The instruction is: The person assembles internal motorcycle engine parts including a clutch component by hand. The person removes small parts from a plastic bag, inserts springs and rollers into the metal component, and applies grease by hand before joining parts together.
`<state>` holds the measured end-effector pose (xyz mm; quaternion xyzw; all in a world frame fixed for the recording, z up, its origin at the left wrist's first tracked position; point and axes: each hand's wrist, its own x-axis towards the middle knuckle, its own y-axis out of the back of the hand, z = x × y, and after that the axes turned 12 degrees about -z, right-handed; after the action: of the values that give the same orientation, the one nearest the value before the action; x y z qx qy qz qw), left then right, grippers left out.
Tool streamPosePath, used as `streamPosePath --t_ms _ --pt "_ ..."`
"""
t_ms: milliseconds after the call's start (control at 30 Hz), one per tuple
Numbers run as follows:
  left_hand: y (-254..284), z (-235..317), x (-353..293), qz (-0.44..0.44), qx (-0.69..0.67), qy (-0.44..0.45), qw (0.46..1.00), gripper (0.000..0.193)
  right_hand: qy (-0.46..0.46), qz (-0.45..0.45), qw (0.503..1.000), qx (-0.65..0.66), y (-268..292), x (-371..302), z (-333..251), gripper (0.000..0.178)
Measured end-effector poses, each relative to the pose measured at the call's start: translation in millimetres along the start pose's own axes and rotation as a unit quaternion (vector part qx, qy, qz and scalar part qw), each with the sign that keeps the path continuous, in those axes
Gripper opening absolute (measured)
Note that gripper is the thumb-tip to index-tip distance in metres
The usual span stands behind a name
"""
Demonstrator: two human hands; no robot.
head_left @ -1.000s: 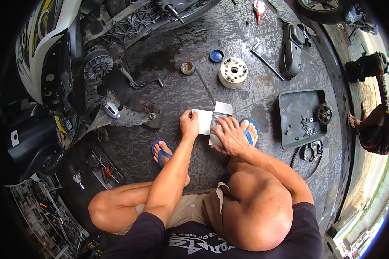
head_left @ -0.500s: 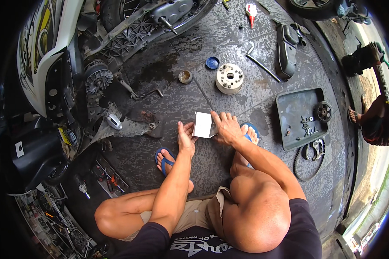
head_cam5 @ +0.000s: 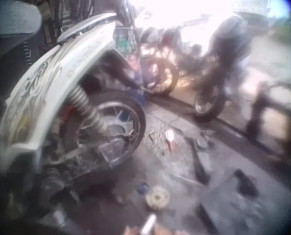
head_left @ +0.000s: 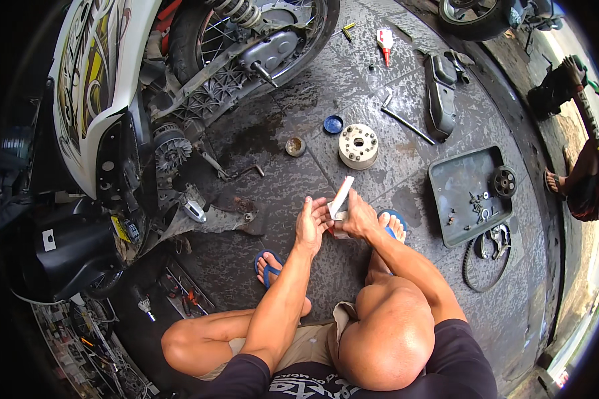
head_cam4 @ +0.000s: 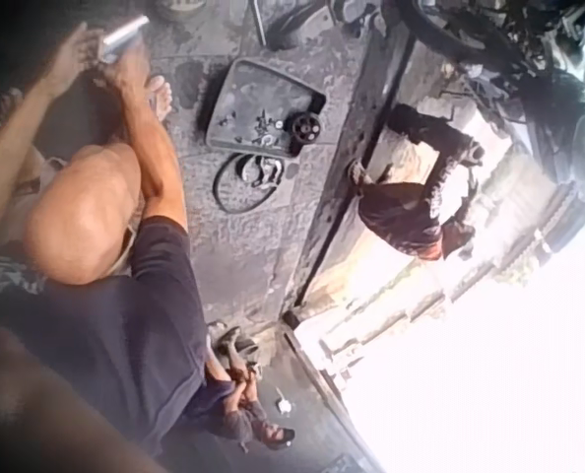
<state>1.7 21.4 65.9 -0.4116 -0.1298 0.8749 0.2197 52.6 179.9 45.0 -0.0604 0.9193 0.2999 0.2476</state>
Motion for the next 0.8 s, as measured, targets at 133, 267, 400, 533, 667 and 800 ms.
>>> streamPosePath --t_ms 133,267,400,533,667,800 --pt "3 6 5 0.139 0.234 -0.069 0.96 0.073 0.053 -0.069 0.931 0.354 8 3 12 0.114" --pt "-34 10 -27 -0.041 0.153 -0.024 0.987 0.099 0.138 -0.185 0.699 0.677 -20 -23 24 0.105" --pt "-70 13 -46 0.081 0.499 -0.06 0.861 0.097 0.097 -0.178 0.613 0.764 -20 -25 38 0.11" --pt "-76 21 -56 0.155 0.492 -0.12 0.848 0.081 0.035 -0.144 0.553 0.82 -19 -31 44 0.091" --pt "3 17 -35 0.165 0.205 -0.095 0.96 0.058 0.068 -0.109 0.542 0.831 -9 -32 61 0.061" --pt "49 21 -47 -0.055 0.277 0.175 0.943 0.036 0.115 -0.048 0.581 0.804 31 -49 45 0.065"
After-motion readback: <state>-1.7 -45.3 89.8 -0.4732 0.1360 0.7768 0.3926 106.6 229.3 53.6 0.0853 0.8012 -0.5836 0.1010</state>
